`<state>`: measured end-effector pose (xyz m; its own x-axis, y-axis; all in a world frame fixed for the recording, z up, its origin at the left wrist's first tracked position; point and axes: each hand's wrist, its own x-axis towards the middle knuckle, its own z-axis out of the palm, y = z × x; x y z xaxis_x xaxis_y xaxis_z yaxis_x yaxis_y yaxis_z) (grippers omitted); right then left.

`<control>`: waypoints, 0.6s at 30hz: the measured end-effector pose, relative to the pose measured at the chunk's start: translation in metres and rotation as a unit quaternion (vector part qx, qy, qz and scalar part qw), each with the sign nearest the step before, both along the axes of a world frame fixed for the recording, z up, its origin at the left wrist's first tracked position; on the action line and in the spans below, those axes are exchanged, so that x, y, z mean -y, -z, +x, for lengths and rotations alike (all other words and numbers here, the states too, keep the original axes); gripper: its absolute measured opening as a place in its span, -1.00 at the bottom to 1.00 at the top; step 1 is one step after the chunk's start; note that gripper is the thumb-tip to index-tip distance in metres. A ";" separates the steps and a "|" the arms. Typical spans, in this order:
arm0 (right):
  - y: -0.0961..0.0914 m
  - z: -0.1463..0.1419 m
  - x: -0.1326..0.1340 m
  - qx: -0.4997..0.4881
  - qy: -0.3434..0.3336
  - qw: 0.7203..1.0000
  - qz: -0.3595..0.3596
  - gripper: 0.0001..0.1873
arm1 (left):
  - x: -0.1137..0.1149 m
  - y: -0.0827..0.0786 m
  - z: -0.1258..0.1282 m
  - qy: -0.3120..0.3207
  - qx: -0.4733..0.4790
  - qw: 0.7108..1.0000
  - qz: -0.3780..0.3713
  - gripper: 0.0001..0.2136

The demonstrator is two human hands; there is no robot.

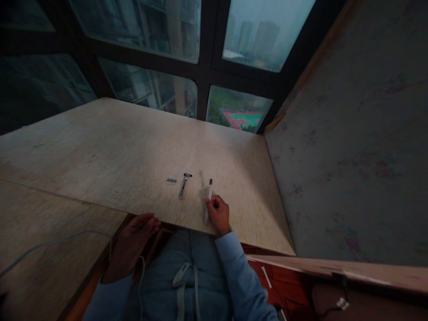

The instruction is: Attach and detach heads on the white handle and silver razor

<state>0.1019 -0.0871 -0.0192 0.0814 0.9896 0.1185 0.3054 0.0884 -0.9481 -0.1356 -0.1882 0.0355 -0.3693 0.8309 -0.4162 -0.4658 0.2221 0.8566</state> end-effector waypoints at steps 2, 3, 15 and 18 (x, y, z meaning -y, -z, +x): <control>0.000 0.000 0.000 0.001 -0.001 1.000 0.000 -0.65 | -0.001 0.000 0.000 0.001 0.017 1.000 0.001 -0.55; 0.000 0.000 0.000 0.002 -0.002 1.000 -0.001 -0.65 | -0.001 0.000 -0.001 0.002 0.035 0.999 0.001 -0.56; -0.002 0.000 0.005 0.010 -0.008 1.000 -0.014 -0.66 | -0.003 0.017 0.002 0.088 0.308 0.942 0.103 -0.69; -0.002 0.000 0.006 0.016 -0.012 1.000 -0.021 -0.65 | -0.004 0.016 0.003 0.100 0.333 0.930 0.118 -0.74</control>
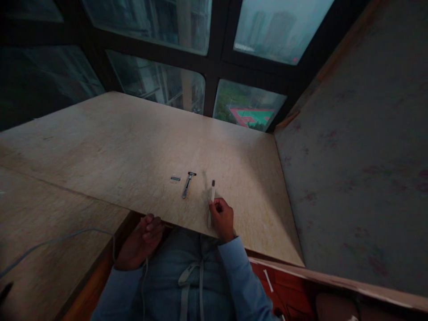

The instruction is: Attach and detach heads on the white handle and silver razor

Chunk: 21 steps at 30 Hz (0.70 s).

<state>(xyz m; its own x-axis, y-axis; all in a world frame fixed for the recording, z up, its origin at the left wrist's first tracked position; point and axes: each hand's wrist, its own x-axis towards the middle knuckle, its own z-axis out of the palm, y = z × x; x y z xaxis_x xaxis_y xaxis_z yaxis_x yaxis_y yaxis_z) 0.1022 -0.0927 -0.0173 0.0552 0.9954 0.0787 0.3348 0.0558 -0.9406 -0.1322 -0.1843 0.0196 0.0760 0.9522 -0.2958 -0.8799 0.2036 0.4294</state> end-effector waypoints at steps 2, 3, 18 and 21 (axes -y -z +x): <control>-0.001 0.000 0.000 0.005 -0.002 1.000 -0.003 -0.65 | -0.001 -0.002 0.001 0.008 0.008 1.000 0.007 -0.77; -0.002 0.000 0.000 0.007 -0.003 1.000 -0.003 -0.65 | -0.002 -0.003 0.002 0.012 0.008 1.000 0.010 -0.78; -0.006 -0.010 0.001 -0.060 0.031 0.998 -0.013 -0.67 | -0.014 -0.002 0.010 0.043 -0.022 0.998 -0.028 -0.83; -0.013 -0.026 0.002 -0.156 0.034 0.986 -0.058 -0.64 | -0.017 0.004 0.012 0.047 -0.055 0.997 -0.039 -0.77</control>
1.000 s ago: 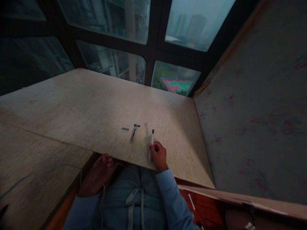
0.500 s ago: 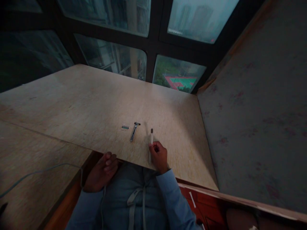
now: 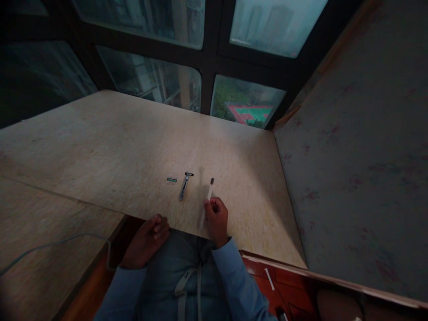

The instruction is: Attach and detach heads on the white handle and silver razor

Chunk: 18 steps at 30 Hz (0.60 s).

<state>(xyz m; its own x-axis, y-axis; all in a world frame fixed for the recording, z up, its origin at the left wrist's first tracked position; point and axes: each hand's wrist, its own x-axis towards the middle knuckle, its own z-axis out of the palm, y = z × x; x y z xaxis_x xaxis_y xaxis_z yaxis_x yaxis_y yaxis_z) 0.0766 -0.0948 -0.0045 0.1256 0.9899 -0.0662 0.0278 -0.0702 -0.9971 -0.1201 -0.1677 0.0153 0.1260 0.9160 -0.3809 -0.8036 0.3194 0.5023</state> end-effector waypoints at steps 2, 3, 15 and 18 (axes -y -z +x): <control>-0.005 -0.014 0.001 -0.045 -0.031 0.998 -0.031 -0.61 | -0.002 0.002 0.002 0.007 -0.035 0.999 -0.004 -0.74; -0.007 -0.022 0.001 -0.061 -0.052 0.996 -0.043 -0.60 | -0.002 0.003 0.002 0.009 -0.059 0.998 -0.002 -0.72; -0.027 -0.076 -0.008 -0.153 -0.184 0.969 -0.064 -0.58 | -0.010 -0.006 0.006 -0.051 -0.460 0.886 -0.017 -0.70; -0.026 -0.078 -0.008 -0.147 -0.188 0.968 -0.072 -0.57 | -0.011 -0.010 0.009 -0.036 -0.527 0.849 0.020 -0.70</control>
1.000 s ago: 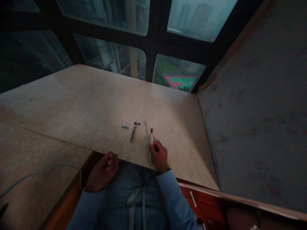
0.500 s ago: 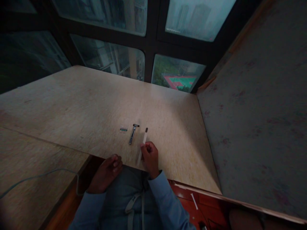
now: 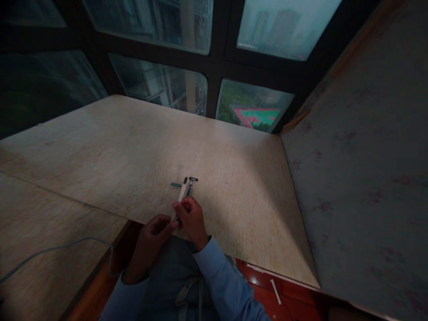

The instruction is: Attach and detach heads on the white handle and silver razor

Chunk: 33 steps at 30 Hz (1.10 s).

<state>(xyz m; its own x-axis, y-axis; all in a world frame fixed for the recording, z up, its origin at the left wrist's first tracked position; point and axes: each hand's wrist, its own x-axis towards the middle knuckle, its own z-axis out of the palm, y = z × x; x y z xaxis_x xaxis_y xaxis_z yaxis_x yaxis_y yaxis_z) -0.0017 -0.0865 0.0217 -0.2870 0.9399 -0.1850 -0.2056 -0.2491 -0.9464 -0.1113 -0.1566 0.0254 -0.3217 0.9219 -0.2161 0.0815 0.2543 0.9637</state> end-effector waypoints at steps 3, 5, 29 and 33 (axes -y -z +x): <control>0.001 0.002 -0.002 0.019 -0.026 0.999 0.002 -0.58 | 0.000 -0.003 0.001 0.024 -0.055 0.998 -0.005 -0.71; -0.001 0.008 -0.008 0.035 -0.071 0.997 0.015 -0.60 | 0.000 -0.005 -0.002 0.033 -0.058 0.998 -0.017 -0.69; 0.033 0.095 -0.070 0.327 0.015 0.901 0.284 -0.67 | -0.038 0.025 -0.071 -0.215 -0.280 0.935 0.018 -0.49; 0.033 0.096 -0.070 0.332 0.011 0.896 0.294 -0.66 | -0.042 0.030 -0.072 -0.178 -0.366 0.912 0.040 -0.56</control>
